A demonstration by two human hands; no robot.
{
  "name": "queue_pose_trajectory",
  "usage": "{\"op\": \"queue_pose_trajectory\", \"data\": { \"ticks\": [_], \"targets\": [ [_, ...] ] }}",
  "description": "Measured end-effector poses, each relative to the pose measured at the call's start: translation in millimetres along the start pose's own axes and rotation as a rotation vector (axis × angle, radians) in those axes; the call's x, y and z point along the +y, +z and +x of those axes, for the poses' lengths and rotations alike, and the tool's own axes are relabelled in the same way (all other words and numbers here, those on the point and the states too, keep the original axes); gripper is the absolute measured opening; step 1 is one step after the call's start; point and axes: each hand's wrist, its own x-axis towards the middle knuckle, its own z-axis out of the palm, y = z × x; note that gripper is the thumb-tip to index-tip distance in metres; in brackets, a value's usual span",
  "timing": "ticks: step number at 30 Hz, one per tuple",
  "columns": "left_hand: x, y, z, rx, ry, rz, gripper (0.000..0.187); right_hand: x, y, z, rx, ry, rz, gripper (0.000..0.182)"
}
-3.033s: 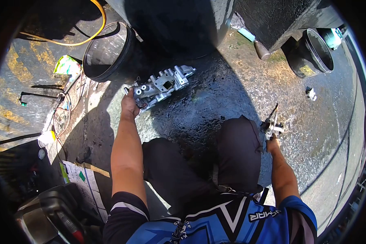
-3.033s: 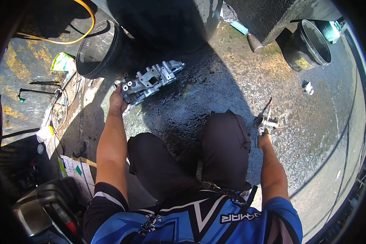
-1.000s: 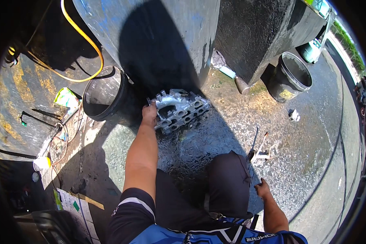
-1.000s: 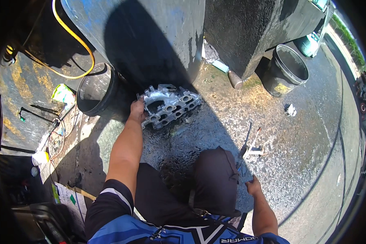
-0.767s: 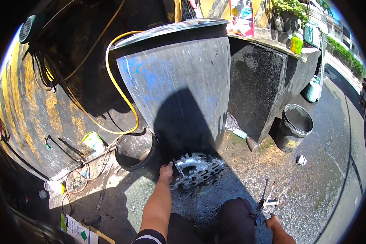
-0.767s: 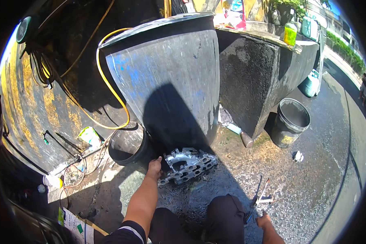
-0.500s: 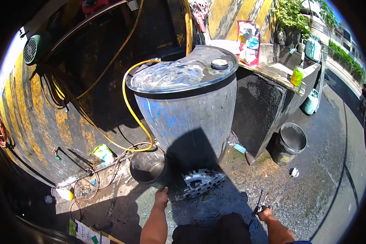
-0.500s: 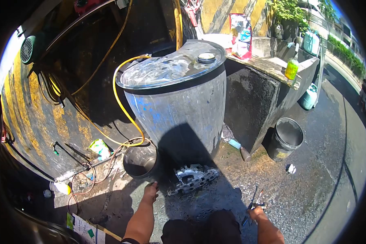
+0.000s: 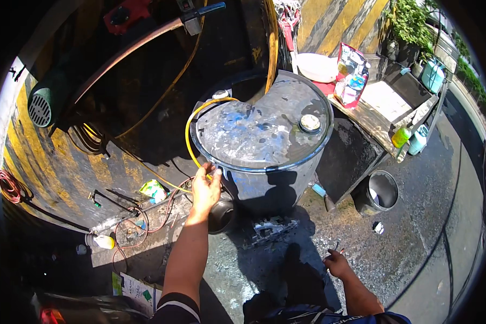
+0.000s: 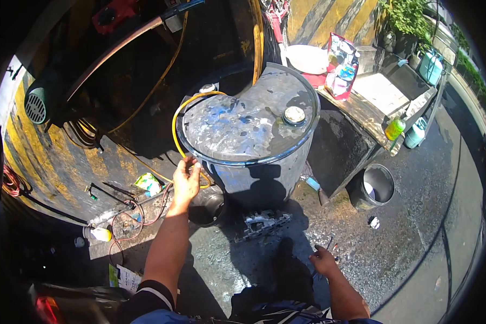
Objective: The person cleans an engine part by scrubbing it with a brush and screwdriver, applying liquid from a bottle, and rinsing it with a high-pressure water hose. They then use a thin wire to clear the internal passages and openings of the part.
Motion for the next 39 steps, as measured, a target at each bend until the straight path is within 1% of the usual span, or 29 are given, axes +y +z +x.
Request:
{"op": "queue_pose_trajectory", "data": {
  "ticks": [2,3,4,6,8,9,10,12,14,16,18,20,22,23,24,25,26,27,28,29,30,31,32,33,34,35,36,38,39],
  "targets": [
    [61.4,23.3,81.0,-0.034,0.267,0.314,0.047,-29.2,-15.5,15.4,-0.013,-0.012,0.083,0.066],
    [69.4,41.1,123.9,-0.064,0.301,0.432,0.05,-60.2,-30.1,17.0,-0.029,0.058,0.135,0.064],
    [76.7,57.9,162.1,-0.097,0.339,0.551,0.054,-68.9,-41.5,22.6,-0.007,0.028,0.127,0.063],
    [75.8,86.6,229.1,-0.084,0.281,0.761,0.062,-88.1,-65.8,39.2,0.047,-0.038,0.108,0.062],
    [61.6,109.9,274.7,-0.134,-0.03,0.947,0.069,-95.9,-94.9,54.7,0.11,-0.122,-0.023,0.063],
    [65.9,111.9,287.9,-0.275,-0.172,0.975,0.064,-94.6,-110.4,63.0,0.126,-0.159,-0.128,0.063],
    [69.3,112.6,297.8,-0.418,-0.317,0.995,0.06,-100.9,-120.6,62.5,0.169,-0.149,-0.023,0.064],
    [35.0,116.1,321.7,-0.455,-0.303,0.971,0.048,-117.7,-142.1,61.8,0.235,-0.158,0.125,0.063],
    [44.6,104.3,327.0,-0.287,-0.224,0.928,0.034,-138.0,-151.4,63.2,0.266,-0.179,0.222,0.06],
    [66.0,77.9,332.2,-0.128,-0.205,0.821,0.031,-163.2,-154.7,69.8,0.232,-0.14,0.253,0.054],
    [71.4,40.1,323.4,-0.021,-0.11,0.725,0.032,-184.9,-151.6,78.1,0.204,-0.131,0.263,0.052],
    [78.0,1.3,294.7,0.082,-0.045,0.584,0.031,-209.1,-147.0,84.1,0.193,-0.194,0.203,0.051],
    [50.2,-36.9,261.7,0.135,0.049,0.433,0.028,-247.5,-138.5,79.9,0.195,-0.225,0.284,0.05],
    [38.8,-53.2,239.5,0.155,0.015,0.374,0.026,-258.5,-132.1,82.7,0.214,-0.261,0.259,0.049],
    [26.5,-69.6,215.2,0.169,-0.021,0.315,0.024,-302.7,-130.3,65.4,0.253,-0.243,0.279,0.037],
    [10.0,-78.7,190.0,0.141,-0.025,0.277,0.023,-322.1,-123.1,65.7,0.274,-0.296,0.277,0.022],
    [-7.6,-84.0,165.8,0.115,-0.03,0.238,0.023,-331.8,-111.6,77.0,0.205,-0.319,0.377,0.016],
    [-24.9,-90.4,144.4,-0.003,-0.061,0.256,0.022,-361.3,-98.2,79.9,0.212,-0.421,0.334,0.015],
    [-38.4,-96.1,124.0,-0.12,-0.094,0.272,0.021,-396.6,-87.2,79.4,0.077,-0.384,0.356,0.028],
    [-45.6,-97.2,106.7,-0.17,-0.09,0.264,0.02,-433.9,-71.1,80.7,-0.047,-0.367,0.454,0.049],
    [-48.8,-96.1,93.8,-0.216,-0.085,0.256,0.019,-454.6,-56.7,96.3,-0.051,-0.547,0.225,0.063],
    [-45.8,-96.4,86.2,-0.283,-0.108,0.262,0.019,-480.8,-35.3,112.5,-0.069,-0.549,0.192,0.06],
    [-38.8,-97.2,85.3,-0.388,-0.333,0.137,0.021,-506.5,-14.9,127.4,-0.103,-0.519,0.242,0.061],
    [-47.7,-93.8,82.1,-0.369,-0.265,0.123,0.023,-525.3,6.1,143.9,-0.134,-0.496,0.292,0.062],
    [-55.3,-88.9,84.3,-0.343,-0.189,0.111,0.025,-532.7,35.0,175.1,-0.082,-0.536,0.315,0.064],
    [-15.6,-92.7,97.5,-0.377,-0.239,0.178,0.033,-538.7,56.8,218.2,-0.027,-0.592,0.34,0.067],
    [-26.0,-80.6,102.7,-0.301,-0.277,0.143,0.041,-542.9,67.0,251.9,0.071,-0.703,0.119,0.071],
    [-28.6,-58.6,123.8,-0.193,-0.079,0.341,0.05,-582.0,57.1,243.8,0.139,-0.692,-0.265,0.072],
    [-18.5,-46.0,136.0,-0.222,-0.088,0.414,0.054,-595.4,52.9,239.6,0.117,-0.605,-0.173,0.07]
  ]
}}
